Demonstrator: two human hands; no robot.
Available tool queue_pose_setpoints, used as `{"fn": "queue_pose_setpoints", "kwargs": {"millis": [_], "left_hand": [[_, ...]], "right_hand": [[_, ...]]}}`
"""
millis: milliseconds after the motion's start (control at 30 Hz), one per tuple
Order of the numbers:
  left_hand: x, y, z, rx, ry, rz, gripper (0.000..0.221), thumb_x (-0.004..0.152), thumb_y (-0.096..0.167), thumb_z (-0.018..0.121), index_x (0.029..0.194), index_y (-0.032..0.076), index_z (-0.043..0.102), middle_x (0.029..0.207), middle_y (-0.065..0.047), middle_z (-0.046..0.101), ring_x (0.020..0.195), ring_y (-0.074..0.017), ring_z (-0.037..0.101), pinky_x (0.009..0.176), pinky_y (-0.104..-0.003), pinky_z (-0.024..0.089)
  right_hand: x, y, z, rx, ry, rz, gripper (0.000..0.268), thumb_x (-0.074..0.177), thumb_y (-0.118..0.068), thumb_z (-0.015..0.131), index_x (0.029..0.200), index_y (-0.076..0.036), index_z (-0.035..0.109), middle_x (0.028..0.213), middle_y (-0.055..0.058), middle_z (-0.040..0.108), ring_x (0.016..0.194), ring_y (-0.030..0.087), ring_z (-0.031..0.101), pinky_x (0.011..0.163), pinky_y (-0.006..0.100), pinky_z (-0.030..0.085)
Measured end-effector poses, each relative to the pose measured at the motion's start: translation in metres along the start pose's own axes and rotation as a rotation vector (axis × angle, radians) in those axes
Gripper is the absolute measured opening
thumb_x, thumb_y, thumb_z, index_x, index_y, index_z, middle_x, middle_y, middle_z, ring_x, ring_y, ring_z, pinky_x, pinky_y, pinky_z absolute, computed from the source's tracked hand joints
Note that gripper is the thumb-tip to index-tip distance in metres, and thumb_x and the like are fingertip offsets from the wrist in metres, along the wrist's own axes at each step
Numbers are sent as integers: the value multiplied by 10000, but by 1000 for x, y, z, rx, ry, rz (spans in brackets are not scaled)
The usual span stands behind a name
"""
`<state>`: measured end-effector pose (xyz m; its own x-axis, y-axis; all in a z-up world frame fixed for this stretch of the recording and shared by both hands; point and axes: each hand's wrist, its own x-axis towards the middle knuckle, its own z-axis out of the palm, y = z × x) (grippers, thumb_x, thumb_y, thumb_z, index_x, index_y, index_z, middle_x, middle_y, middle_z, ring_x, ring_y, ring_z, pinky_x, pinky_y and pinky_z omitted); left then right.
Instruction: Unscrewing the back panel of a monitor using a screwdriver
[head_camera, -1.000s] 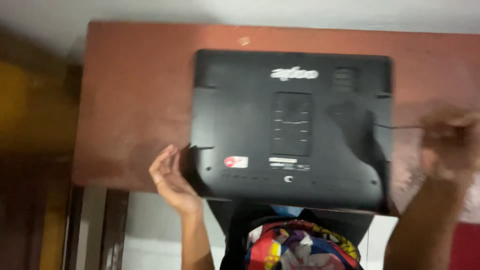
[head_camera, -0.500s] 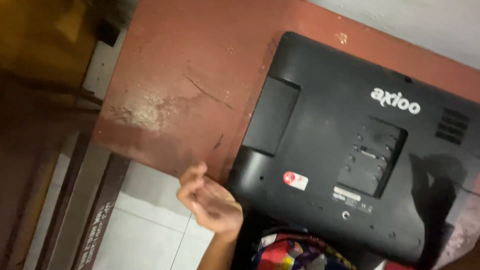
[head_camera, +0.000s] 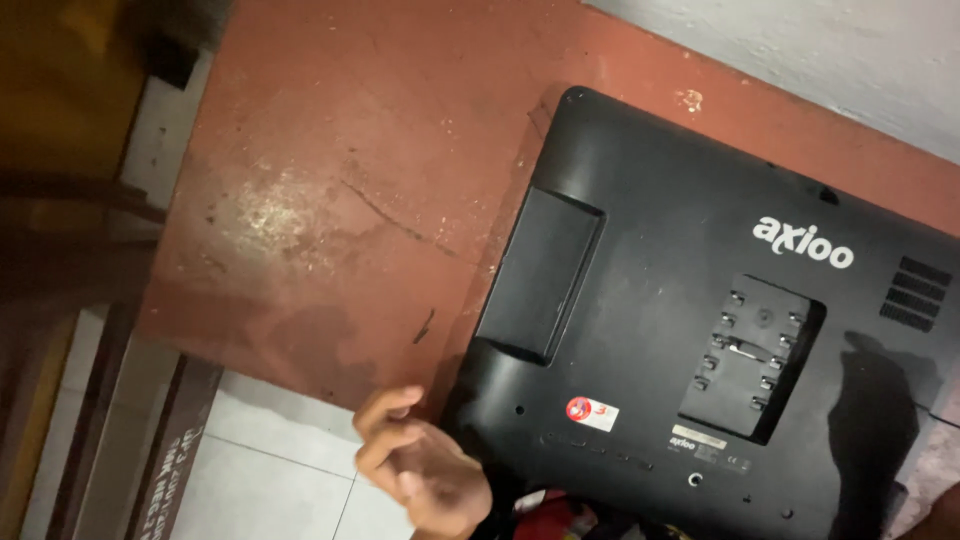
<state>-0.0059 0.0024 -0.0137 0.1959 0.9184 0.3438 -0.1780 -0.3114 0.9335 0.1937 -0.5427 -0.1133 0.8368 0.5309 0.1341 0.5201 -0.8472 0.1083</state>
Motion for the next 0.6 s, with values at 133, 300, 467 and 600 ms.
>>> {"fn": "queue_pose_setpoints", "kwargs": {"millis": [133,300,467,600], "left_hand": [[0,-5,-8,-174,161,-137,292,1017,454,456,995,169,514,988,-65,538,1001,-174,534,944,-311,368],[-4,-26,-27,-275,118,-214,309,1066,459,438,1027,166,528,1061,-70,573,1063,-179,560,885,-269,372],[-10,-46,-44,-180,60,-265,334,1022,509,565,958,185,513,956,-101,601,903,-156,572,786,-235,397],[-2,-69,-66,-279,-66,-337,386,1012,500,659,944,134,559,962,-119,631,946,-158,643,742,-174,456]], "right_hand": [[-8,-76,11,-189,-26,19,215,1057,-3,574,1167,-72,744,1392,113,759,1322,262,723,1232,337,553],[-17,-71,18,-267,-89,112,135,1147,-122,620,1202,-57,725,1240,123,751,1222,266,727,1090,346,613],[-59,-29,22,-30,15,209,140,1153,-165,610,1197,-109,730,1200,83,719,1183,229,692,1073,320,585],[-92,-7,28,168,100,272,145,1158,-200,601,1194,-150,733,1168,51,693,1152,200,664,1059,299,563]]}}
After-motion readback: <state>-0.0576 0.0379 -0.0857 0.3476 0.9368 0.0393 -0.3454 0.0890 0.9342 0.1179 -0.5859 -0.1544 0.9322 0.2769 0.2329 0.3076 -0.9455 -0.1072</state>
